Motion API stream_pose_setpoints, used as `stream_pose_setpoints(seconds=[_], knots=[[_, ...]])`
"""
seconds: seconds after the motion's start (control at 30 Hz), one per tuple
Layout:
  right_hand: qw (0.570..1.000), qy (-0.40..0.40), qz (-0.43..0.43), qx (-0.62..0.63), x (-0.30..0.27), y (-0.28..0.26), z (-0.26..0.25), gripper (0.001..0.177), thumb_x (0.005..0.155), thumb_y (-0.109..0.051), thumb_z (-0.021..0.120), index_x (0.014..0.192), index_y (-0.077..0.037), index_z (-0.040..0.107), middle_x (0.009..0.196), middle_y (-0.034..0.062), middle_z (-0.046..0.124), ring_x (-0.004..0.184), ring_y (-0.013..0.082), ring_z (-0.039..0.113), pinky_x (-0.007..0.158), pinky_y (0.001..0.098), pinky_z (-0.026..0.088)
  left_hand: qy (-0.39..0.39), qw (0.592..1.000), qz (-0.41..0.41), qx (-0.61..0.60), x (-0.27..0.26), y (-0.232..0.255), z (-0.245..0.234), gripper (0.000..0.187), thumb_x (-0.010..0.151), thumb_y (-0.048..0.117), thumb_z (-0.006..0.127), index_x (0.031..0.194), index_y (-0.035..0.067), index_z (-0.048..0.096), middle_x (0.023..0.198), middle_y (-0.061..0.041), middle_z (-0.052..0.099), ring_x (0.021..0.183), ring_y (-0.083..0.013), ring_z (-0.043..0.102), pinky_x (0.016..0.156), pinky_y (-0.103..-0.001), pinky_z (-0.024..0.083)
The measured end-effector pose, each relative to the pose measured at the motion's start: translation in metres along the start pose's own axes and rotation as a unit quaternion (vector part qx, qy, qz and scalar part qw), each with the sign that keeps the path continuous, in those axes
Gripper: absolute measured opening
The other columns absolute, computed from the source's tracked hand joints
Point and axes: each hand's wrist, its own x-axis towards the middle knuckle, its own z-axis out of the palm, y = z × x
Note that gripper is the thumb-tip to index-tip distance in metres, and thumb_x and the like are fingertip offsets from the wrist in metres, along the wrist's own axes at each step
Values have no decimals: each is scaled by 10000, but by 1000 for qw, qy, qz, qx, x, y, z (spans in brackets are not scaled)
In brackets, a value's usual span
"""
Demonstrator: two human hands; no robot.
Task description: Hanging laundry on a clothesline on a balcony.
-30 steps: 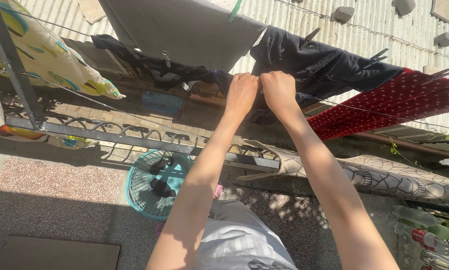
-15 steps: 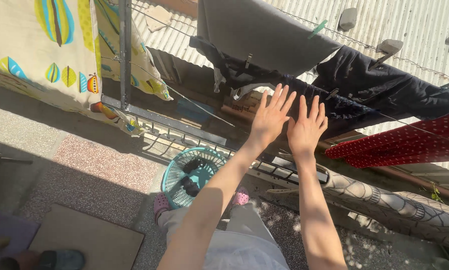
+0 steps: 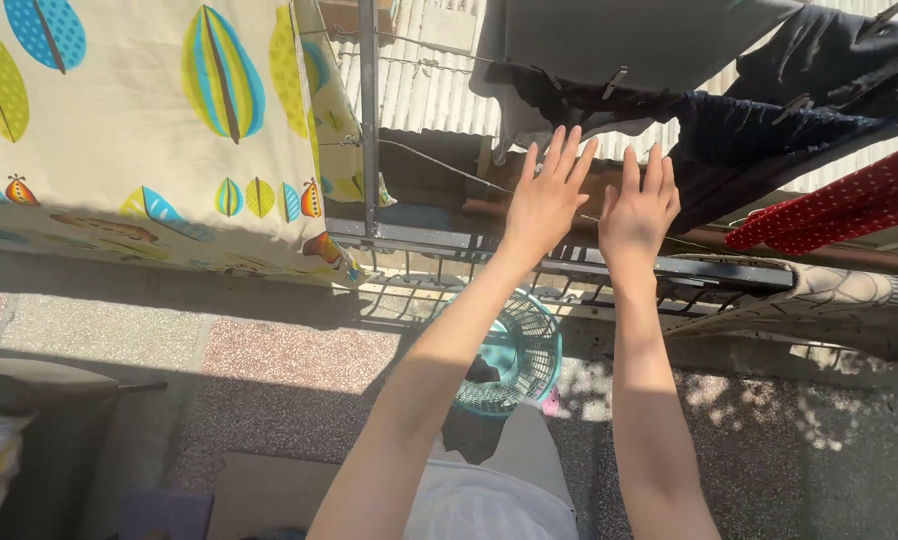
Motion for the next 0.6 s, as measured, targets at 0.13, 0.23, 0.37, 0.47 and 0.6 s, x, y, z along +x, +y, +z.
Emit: stream_pose_setpoints(seconds=[0.13,0.23,0.37,0.47,0.6], knots=[[1000,-10,9,-15,-10,-54,-11,557,1061,-118,676,1581,-68,482,1658,218,378,1541,404,330,1214,540,276,-7,1000,21,9,-19,-34,-29,783,969,408,650,1608,89,332,1656,-154,337,1547,-315,255,1247,-550,248],[999,-30,4,20,-2,-84,-8,599,997,-146,693,1552,-63,484,1611,231,387,1486,414,339,1175,554,273,-53,997,-5,59,-26,-52,-35,702,983,426,627,1535,50,411,1642,-168,361,1558,-305,258,1249,-540,231],[997,-61,-34,27,-2,-106,2,596,984,-160,686,1543,-82,493,1610,230,386,1490,416,327,1166,563,276,-26,998,-55,35,-38,-68,-47,684,1001,448,601,1536,55,439,1631,-159,372,1559,-307,247,1258,-543,220],[996,-53,-63,35,15,-130,17,589,1005,-187,683,1550,-82,486,1617,242,369,1488,426,315,1154,578,271,10,996,-72,44,-36,-98,-57,728,991,481,588,1570,86,390,1652,-149,329,1566,-303,220,1263,-552,215],[997,-61,-50,17,-13,-148,9,554,1080,-203,662,1582,-75,468,1666,236,344,1532,415,304,1186,589,260,1,995,-83,58,-64,-110,-80,777,1015,493,583,1638,119,308,1694,-139,269,1592,-298,185,1288,-552,204]])
